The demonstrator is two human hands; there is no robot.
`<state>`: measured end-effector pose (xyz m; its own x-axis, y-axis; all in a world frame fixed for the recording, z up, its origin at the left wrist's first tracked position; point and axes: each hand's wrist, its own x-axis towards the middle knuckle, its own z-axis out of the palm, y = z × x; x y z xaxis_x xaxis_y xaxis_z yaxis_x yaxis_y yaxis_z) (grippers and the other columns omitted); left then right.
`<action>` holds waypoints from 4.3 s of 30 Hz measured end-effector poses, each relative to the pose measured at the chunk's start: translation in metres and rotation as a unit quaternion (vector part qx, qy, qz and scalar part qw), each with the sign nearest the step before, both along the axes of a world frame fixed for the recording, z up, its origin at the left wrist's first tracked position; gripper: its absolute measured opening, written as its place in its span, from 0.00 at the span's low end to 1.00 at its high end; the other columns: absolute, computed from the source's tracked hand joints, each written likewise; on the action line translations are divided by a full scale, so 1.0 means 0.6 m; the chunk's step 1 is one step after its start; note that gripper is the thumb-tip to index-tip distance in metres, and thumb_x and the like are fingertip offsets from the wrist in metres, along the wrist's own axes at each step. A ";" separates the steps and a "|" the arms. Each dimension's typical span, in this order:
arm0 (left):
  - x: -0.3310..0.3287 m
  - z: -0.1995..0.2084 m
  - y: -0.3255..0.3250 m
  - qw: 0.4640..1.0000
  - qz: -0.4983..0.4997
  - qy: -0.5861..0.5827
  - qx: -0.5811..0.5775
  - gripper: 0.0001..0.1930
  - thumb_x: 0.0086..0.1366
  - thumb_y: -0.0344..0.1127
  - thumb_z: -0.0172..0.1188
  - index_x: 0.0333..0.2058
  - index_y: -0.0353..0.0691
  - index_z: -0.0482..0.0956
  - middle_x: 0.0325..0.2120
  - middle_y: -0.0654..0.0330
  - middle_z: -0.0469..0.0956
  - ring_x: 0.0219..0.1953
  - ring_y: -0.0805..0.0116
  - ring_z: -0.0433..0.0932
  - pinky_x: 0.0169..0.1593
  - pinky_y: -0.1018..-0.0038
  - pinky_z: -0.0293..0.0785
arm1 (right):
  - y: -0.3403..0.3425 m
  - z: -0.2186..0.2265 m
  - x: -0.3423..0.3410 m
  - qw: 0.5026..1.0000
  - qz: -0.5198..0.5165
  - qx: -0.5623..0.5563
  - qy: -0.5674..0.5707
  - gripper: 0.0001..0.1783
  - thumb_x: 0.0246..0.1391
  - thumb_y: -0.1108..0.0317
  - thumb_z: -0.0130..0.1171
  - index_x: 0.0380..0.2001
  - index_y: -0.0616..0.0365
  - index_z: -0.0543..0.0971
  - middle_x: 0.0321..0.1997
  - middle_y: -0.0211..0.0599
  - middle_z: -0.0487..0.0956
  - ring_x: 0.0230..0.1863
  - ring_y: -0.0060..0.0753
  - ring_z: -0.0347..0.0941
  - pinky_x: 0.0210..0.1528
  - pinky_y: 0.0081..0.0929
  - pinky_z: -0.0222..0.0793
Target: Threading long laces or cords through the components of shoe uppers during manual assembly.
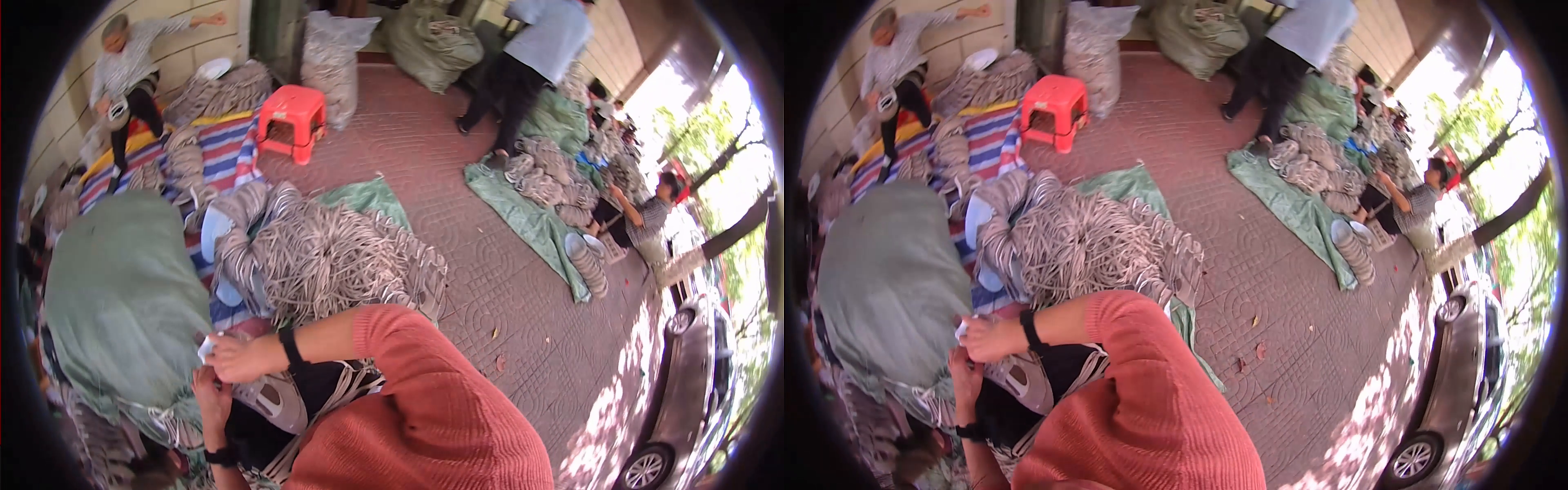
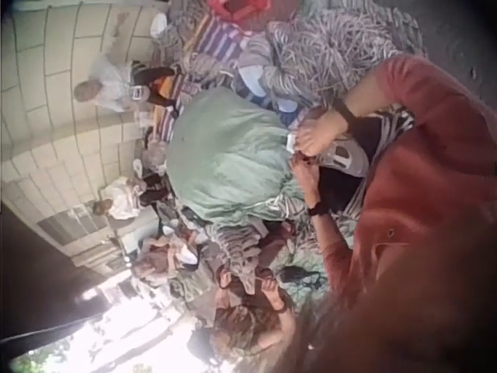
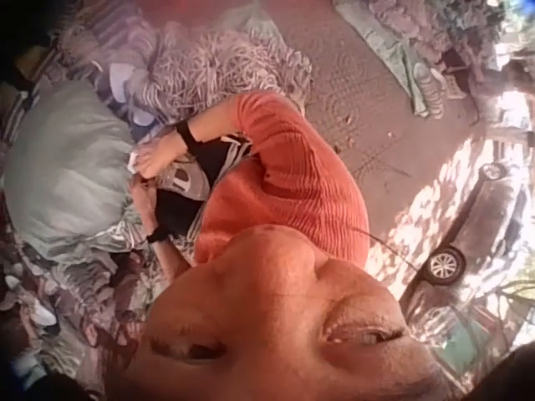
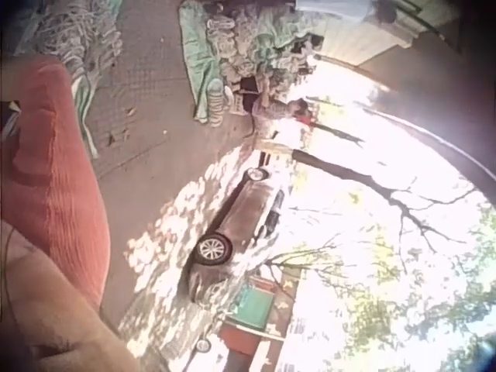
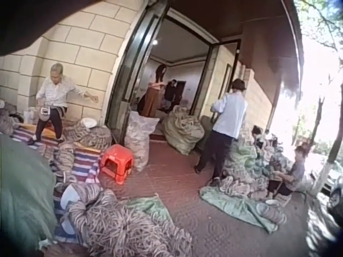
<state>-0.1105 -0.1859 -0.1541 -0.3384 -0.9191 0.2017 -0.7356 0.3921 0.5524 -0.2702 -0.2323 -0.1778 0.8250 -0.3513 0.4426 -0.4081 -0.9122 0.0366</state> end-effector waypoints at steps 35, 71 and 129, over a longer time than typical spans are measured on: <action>-0.011 0.026 -0.003 0.995 0.026 -0.009 0.092 0.04 0.47 0.34 0.56 0.24 0.44 0.75 0.27 0.59 0.76 0.38 0.54 0.73 0.39 0.60 0.71 | -0.084 0.217 -0.195 0.355 0.119 0.765 -0.524 0.15 0.56 0.72 0.47 0.47 0.66 0.70 0.42 0.41 0.73 0.43 0.33 0.67 0.53 0.36 0.61; -0.029 0.065 -0.037 0.994 -0.031 0.009 0.104 0.10 0.41 0.24 0.64 0.18 0.38 0.69 0.21 0.59 0.69 0.30 0.57 0.67 0.38 0.66 0.64 | -0.178 -0.259 -0.525 0.716 -0.550 0.430 0.011 0.25 0.44 0.61 0.57 0.47 0.59 0.72 0.46 0.50 0.76 0.46 0.56 0.72 0.46 0.46 0.67; -0.307 0.307 -0.182 0.555 -0.131 0.712 0.409 0.24 0.69 0.48 0.39 0.55 0.37 0.66 0.49 0.57 0.73 0.48 0.63 0.75 0.52 0.67 0.73 | -0.177 0.386 -0.459 0.410 -0.131 0.653 -0.623 0.31 0.56 0.47 0.51 0.51 0.64 0.67 0.54 0.53 0.70 0.55 0.51 0.67 0.52 0.50 0.67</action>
<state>-0.2946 -0.2952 0.0301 -0.5155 -0.8568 -0.0129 0.6989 -0.4291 0.5722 -0.5457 -0.3385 0.0541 0.1025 -0.9645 -0.2435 0.5414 0.2594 -0.7998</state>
